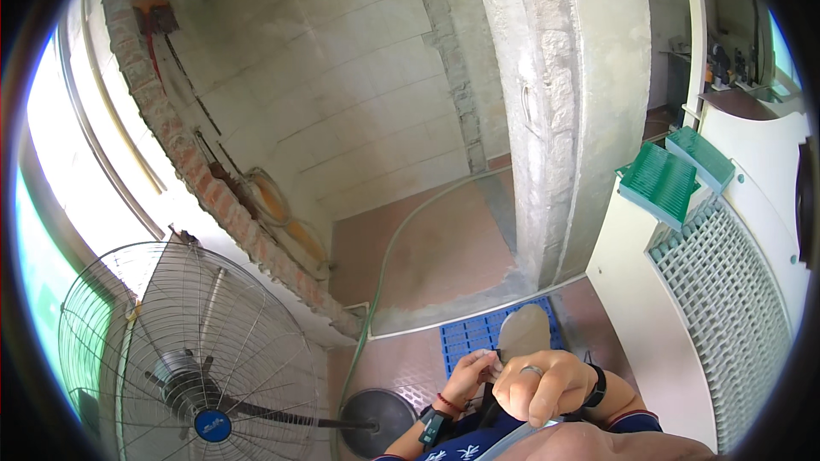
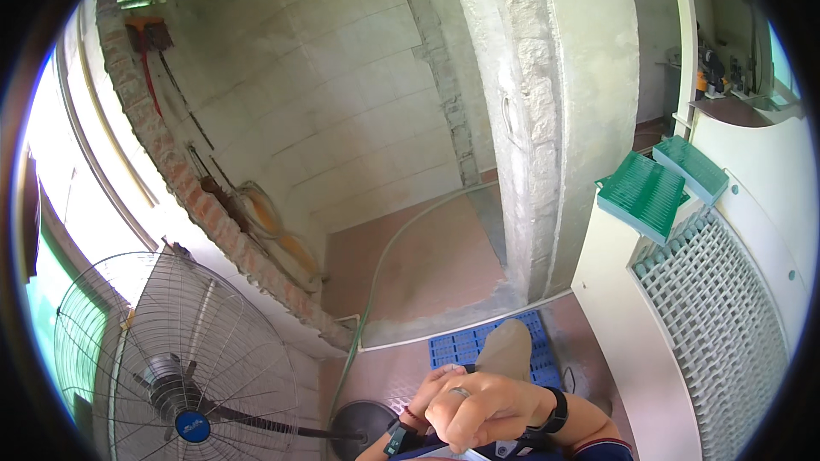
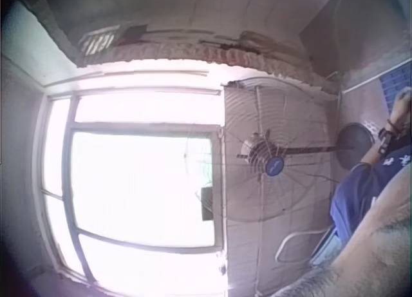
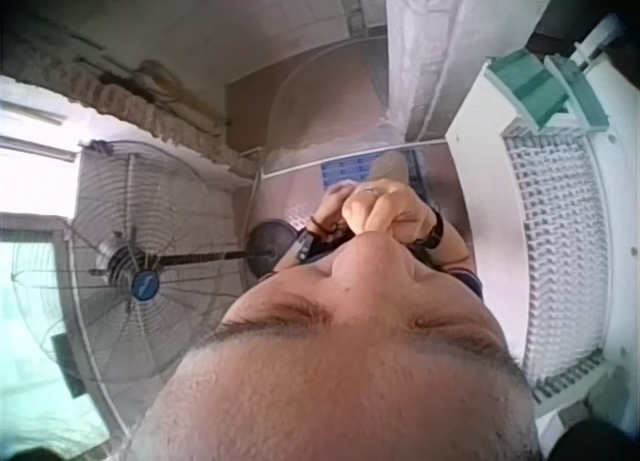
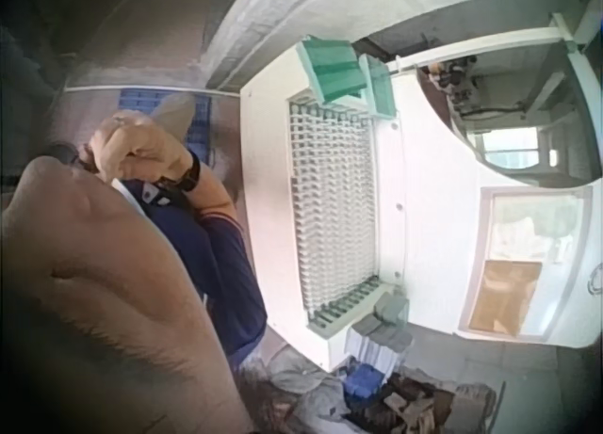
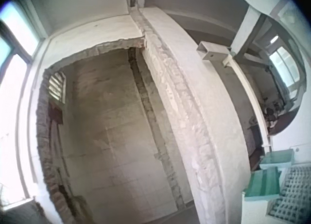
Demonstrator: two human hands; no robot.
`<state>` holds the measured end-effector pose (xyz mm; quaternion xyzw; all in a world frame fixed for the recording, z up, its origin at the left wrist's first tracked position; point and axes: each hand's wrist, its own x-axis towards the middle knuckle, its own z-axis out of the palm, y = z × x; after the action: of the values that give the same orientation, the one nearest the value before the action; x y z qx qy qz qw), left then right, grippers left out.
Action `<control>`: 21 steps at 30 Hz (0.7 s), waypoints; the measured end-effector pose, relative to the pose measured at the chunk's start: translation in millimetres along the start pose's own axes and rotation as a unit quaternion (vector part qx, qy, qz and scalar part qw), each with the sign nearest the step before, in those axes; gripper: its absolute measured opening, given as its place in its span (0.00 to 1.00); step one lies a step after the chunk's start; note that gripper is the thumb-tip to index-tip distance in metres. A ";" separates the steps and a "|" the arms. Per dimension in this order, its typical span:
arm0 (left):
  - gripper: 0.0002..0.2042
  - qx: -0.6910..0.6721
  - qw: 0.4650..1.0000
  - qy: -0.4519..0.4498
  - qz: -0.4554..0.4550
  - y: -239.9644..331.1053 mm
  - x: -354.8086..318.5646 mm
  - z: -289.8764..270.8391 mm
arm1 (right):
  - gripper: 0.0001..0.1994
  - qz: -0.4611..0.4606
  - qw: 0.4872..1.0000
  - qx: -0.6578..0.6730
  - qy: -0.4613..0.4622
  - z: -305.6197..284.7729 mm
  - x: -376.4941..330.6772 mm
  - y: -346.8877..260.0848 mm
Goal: Sorting green circuit boards/carriers into a slotted rack on a machine.
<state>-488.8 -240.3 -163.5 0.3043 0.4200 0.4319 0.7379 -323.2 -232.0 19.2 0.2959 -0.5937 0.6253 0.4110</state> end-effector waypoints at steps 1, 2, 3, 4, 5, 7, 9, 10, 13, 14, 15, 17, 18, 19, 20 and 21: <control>0.09 -0.002 1.000 -0.004 -0.001 -2.9 2.7 -2.1 | 0.04 0.003 1.000 -0.003 0.001 -0.8 0.5 -1.6; 0.09 -0.003 1.000 -0.009 0.003 -6.3 5.9 -5.5 | 0.04 -0.013 1.000 -0.019 0.005 -1.5 2.0 -3.8; 0.09 -0.005 1.000 -0.014 0.008 -8.9 7.8 -7.4 | 0.03 -0.029 0.999 -0.035 0.009 -2.3 3.5 -6.1; 0.09 -0.005 1.000 -0.019 0.006 -10.8 8.1 -8.0 | 0.03 -0.028 0.999 -0.041 0.011 -3.3 4.9 -8.5; 0.09 0.003 1.000 -0.017 0.009 -9.0 8.0 -5.9 | 0.03 -0.032 0.999 -0.037 0.015 -4.6 5.7 -11.3; 0.09 0.031 0.999 -0.017 0.028 -2.3 1.0 0.8 | 0.03 -0.031 0.998 -0.042 0.021 -5.8 3.8 -16.5; 0.09 0.108 0.990 -0.053 0.076 15.3 -9.6 13.3 | 0.03 -0.035 0.997 -0.060 0.029 -8.7 2.1 -24.4; 0.08 0.179 0.972 -0.081 0.126 25.9 -17.9 21.2 | 0.03 -0.038 0.996 -0.070 0.035 -8.7 1.2 -29.2; 0.09 0.357 0.871 -0.232 0.245 79.9 -50.5 65.0 | 0.04 -0.066 0.986 -0.148 0.048 -7.1 -3.0 -49.4; 0.11 0.381 0.807 -0.298 0.338 90.9 -55.3 75.0 | 0.04 -0.070 0.982 -0.167 0.052 -6.4 -3.4 -53.5; 0.11 0.378 0.807 -0.305 0.336 96.3 -43.3 71.8 | 0.03 -0.061 0.984 -0.158 0.054 -13.5 -2.9 -53.6; 0.11 0.372 0.795 -0.340 0.338 98.1 -20.2 77.2 | 0.02 -0.069 0.982 -0.163 0.064 -25.9 -7.4 -55.8; 0.11 0.369 0.785 -0.363 0.341 100.5 -15.3 85.4 | 0.02 -0.073 0.978 -0.182 0.068 -24.3 -7.7 -62.6; 0.11 0.367 0.775 -0.384 0.343 102.5 -10.9 93.8 | 0.03 -0.096 0.973 -0.204 0.056 -23.5 -7.6 -69.7; 0.11 0.363 0.768 -0.399 0.344 104.9 -8.2 100.5 | 0.04 -0.116 0.967 -0.222 0.043 -22.8 -7.2 -75.6; 0.11 0.359 0.762 -0.414 0.345 107.0 -5.8 106.8 | 0.04 -0.117 0.965 -0.232 0.048 -22.0 -7.3 -81.0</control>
<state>-437.1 -207.5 -25.3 0.8202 0.0647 0.3076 0.4780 -247.0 -214.9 50.7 0.2295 -0.6638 0.4315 0.5662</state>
